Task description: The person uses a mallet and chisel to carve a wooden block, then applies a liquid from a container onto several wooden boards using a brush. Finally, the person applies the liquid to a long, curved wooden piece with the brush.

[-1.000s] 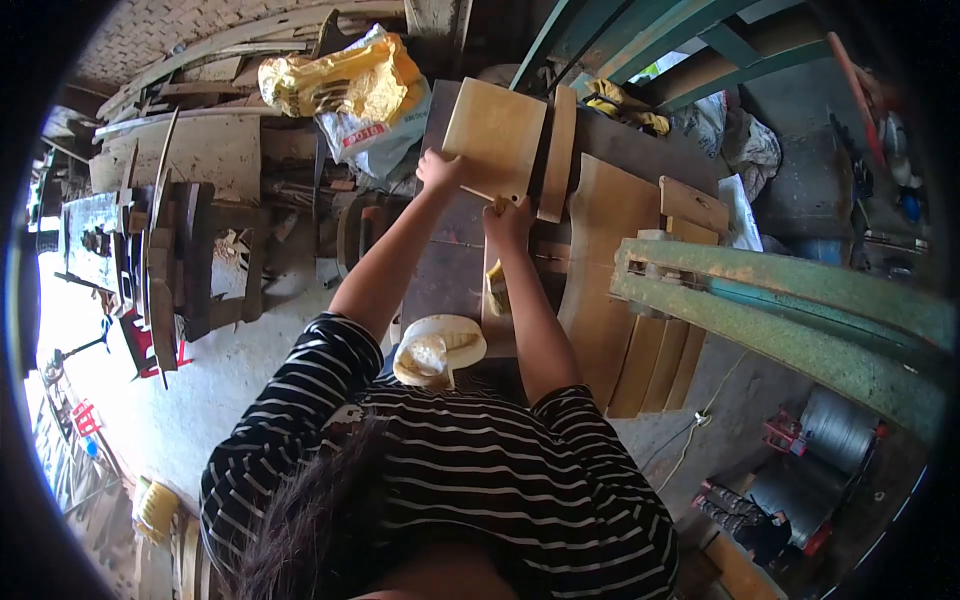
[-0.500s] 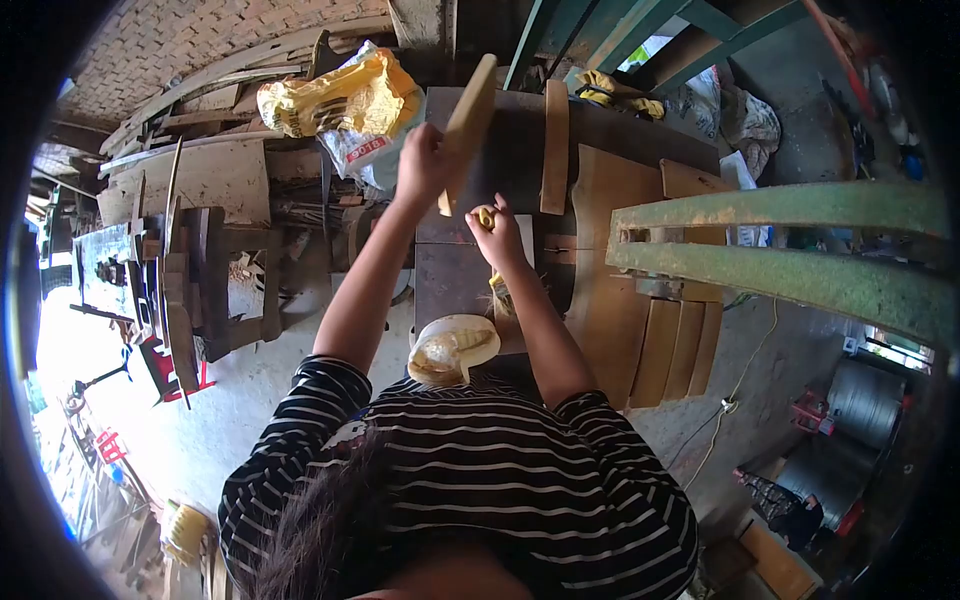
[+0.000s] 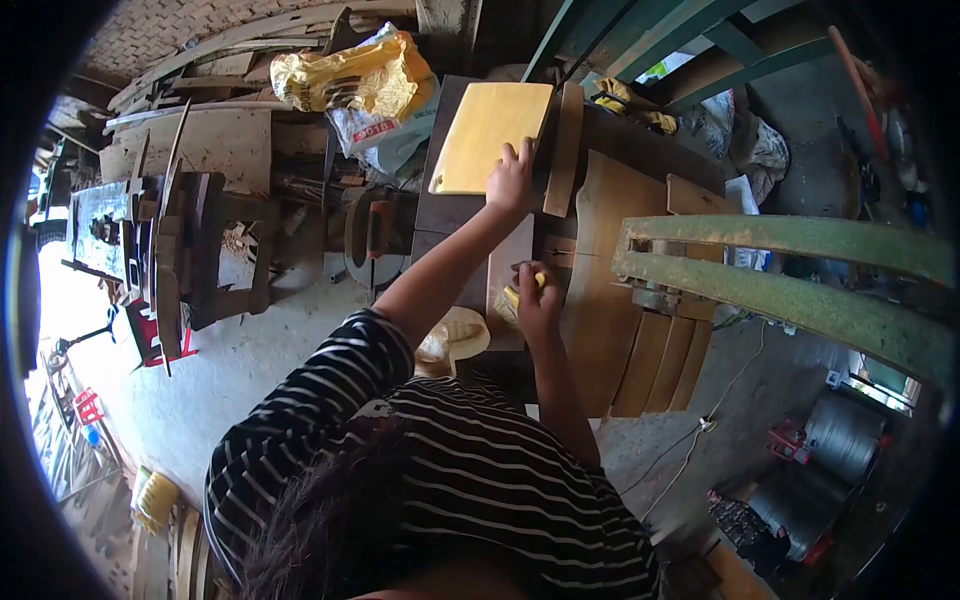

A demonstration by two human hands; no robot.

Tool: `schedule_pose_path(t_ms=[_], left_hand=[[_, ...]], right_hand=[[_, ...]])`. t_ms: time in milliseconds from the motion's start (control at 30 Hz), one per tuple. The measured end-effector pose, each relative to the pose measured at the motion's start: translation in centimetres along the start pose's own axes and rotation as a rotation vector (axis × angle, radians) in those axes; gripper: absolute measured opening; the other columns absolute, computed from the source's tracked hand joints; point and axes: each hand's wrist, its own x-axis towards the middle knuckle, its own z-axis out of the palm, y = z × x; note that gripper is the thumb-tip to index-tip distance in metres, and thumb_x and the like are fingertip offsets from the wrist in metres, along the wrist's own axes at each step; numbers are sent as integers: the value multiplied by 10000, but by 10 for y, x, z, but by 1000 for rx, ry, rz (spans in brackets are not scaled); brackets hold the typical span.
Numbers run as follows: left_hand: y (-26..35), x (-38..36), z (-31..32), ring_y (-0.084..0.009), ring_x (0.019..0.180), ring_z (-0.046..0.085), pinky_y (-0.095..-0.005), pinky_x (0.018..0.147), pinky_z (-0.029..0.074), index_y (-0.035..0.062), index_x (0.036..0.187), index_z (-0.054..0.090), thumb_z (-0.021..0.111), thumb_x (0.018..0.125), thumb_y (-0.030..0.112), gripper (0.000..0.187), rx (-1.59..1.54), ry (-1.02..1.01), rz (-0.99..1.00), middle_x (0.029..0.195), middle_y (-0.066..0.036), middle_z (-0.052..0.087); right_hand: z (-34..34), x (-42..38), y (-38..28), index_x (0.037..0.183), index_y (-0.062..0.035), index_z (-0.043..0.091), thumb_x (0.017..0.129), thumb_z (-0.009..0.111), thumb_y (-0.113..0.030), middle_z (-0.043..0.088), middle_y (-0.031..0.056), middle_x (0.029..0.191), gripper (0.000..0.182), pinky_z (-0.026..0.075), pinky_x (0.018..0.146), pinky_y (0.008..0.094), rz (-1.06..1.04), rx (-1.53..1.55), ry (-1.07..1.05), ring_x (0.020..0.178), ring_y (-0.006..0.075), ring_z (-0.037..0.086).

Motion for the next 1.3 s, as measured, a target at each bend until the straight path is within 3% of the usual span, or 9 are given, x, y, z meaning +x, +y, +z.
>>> schedule_pose_path(t_ms=[200, 367, 600, 733, 933, 1067, 1133, 1167, 1300], left_hand=[[-6, 24, 40, -302, 800, 649, -356, 629, 560, 102, 1405, 252, 638, 728, 73, 780, 49, -56, -161, 1083, -166, 461], [-18, 29, 62, -316, 911, 614, -380, 698, 545, 77, 1293, 388, 566, 812, 144, 517, -65, -69, -228, 1103, -154, 481], [-113, -24, 27, -350, 1158, 424, -458, 955, 362, 59, 1202, 485, 633, 783, 275, 495, -143, 248, -56, 1237, -154, 456], [-150, -82, 19, -382, 1215, 379, -475, 989, 330, 17, 1289, 366, 541, 871, 365, 572, -182, 259, -394, 1322, -210, 383], [-166, -129, 32, -410, 1193, 393, -465, 985, 347, -24, 1280, 343, 441, 933, 355, 524, -368, 152, -505, 1294, -237, 391], [-167, -124, 28, -430, 1164, 413, -445, 977, 365, -39, 1285, 315, 371, 965, 319, 484, -572, 273, -477, 1264, -278, 397], [-165, -124, 27, -434, 1156, 425, -442, 974, 371, -47, 1292, 303, 367, 966, 318, 494, -594, 253, -524, 1246, -288, 408], [-163, -123, 29, -423, 1116, 473, -450, 937, 401, -18, 1268, 342, 352, 968, 338, 466, -544, 298, -545, 1212, -268, 459], [-153, -115, 13, -390, 1038, 535, -462, 852, 455, 23, 1175, 433, 350, 963, 356, 404, -427, 80, -665, 1121, -221, 543]], right_hand=[[-16, -35, -1, 928, -4, 579, 946, 488, -122, 622, 67, 873, 150, 456, 778, 272, -26, -119, -38, 844, 139, 587], [-18, -36, -10, 942, -22, 592, 936, 506, -132, 621, 85, 885, 139, 453, 785, 289, 111, 10, 26, 851, 159, 591], [-25, -17, -49, 873, 6, 603, 915, 581, -206, 538, 12, 662, 217, 426, 532, 248, 213, -266, -32, 559, 89, 517], [2, 34, -71, 854, 4, 595, 903, 597, -136, 563, 26, 693, 148, 438, 538, 235, -187, -54, -12, 574, 82, 526], [56, 154, -60, 891, -8, 596, 911, 553, -229, 620, 169, 815, 227, 470, 682, 390, -532, -678, 184, 761, 344, 599], [108, 146, -45, 821, 1, 549, 939, 487, -222, 609, 160, 719, 260, 491, 596, 382, -381, -574, -194, 659, 314, 624], [110, 145, -80, 816, -6, 541, 960, 466, -247, 588, 106, 630, 290, 488, 477, 306, 101, -91, -222, 530, 210, 619], [107, 157, -85, 821, -16, 540, 973, 447, -253, 570, 67, 606, 296, 461, 405, 249, 35, 30, -162, 488, 132, 598], [96, 222, -66, 770, -7, 546, 949, 489, -245, 593, 107, 617, 303, 470, 435, 281, -508, -344, 26, 517, 194, 624]])
